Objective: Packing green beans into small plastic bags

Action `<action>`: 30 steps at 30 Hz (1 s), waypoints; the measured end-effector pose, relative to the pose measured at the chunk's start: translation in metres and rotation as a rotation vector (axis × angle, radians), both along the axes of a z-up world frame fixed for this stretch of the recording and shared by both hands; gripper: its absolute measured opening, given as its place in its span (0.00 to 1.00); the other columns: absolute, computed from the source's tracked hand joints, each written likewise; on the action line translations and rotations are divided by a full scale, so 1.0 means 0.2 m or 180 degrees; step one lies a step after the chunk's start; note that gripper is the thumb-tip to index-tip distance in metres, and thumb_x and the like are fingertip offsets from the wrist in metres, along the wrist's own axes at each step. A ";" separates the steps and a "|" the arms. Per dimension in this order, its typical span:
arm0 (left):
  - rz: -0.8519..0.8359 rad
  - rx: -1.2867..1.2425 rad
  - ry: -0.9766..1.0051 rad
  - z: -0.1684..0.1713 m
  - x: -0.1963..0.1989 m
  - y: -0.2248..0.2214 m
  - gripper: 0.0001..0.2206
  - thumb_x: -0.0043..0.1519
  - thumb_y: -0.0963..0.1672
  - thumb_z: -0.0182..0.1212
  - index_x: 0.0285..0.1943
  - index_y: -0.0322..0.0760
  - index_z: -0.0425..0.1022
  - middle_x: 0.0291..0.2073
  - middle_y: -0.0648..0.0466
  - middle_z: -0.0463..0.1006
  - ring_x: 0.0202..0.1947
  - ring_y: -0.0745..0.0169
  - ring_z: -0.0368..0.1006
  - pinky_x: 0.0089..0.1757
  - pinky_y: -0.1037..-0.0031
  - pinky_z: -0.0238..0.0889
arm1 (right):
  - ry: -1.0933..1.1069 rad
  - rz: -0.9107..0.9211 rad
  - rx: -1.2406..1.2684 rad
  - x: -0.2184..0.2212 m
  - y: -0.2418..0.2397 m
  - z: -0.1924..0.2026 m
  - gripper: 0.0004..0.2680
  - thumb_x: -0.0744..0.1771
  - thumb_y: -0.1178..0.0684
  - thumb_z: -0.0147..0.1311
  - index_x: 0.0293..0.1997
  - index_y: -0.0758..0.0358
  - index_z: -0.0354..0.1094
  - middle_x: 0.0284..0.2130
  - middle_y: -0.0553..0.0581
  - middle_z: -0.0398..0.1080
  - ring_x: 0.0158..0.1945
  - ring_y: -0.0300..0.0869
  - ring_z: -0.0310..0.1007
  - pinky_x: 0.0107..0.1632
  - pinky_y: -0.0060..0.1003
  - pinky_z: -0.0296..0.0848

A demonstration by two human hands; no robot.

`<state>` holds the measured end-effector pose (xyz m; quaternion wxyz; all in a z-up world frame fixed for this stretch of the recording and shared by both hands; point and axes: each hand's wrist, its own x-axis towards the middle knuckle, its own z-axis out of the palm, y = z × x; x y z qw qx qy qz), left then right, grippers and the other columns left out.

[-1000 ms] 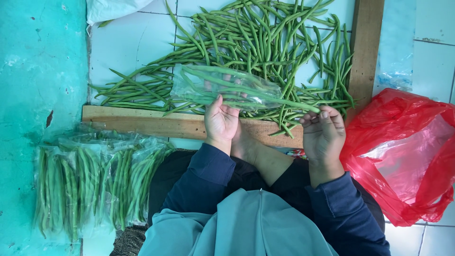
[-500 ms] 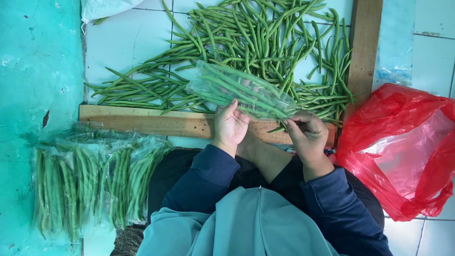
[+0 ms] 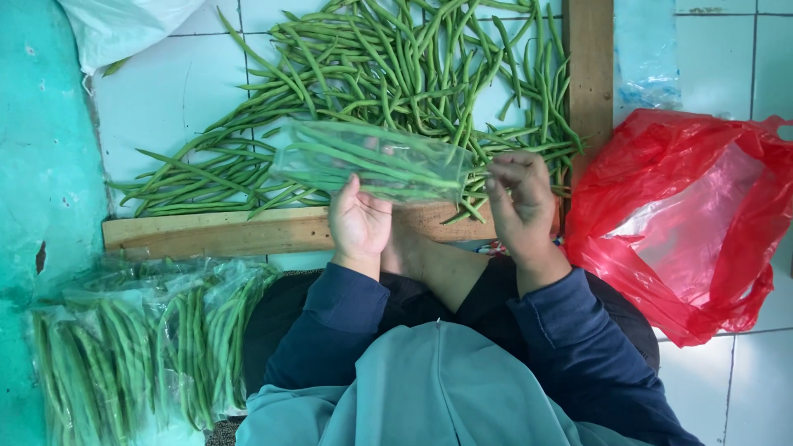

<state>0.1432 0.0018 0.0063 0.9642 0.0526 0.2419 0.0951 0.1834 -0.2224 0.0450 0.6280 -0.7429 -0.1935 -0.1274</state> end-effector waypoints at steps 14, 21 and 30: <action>0.0601 0.0068 0.0035 -0.19 0.00 0.15 0.15 0.67 0.44 0.56 0.59 0.30 0.76 0.58 0.39 0.77 0.63 0.40 0.71 0.66 0.42 0.61 | 0.1016 0.0876 -0.3562 0.04 -0.03 -0.29 0.12 0.67 0.47 0.61 0.56 0.53 0.75 0.43 0.59 0.73 0.55 0.55 0.72 0.54 0.52 0.75; 0.0629 0.0025 0.0113 -0.41 -0.05 0.18 0.16 0.67 0.45 0.56 0.59 0.31 0.75 0.59 0.40 0.77 0.63 0.40 0.71 0.67 0.41 0.59 | 0.0987 0.1273 -0.3899 0.01 0.03 -0.37 0.13 0.66 0.48 0.61 0.55 0.58 0.75 0.45 0.62 0.73 0.55 0.62 0.73 0.48 0.56 0.80; 0.0647 -0.0011 0.0099 -0.34 -0.03 0.16 0.16 0.67 0.46 0.54 0.59 0.31 0.76 0.59 0.39 0.77 0.63 0.39 0.71 0.66 0.40 0.60 | 0.1001 0.1421 -0.4030 0.03 0.00 -0.43 0.13 0.69 0.45 0.56 0.56 0.59 0.74 0.44 0.60 0.73 0.57 0.58 0.73 0.49 0.51 0.80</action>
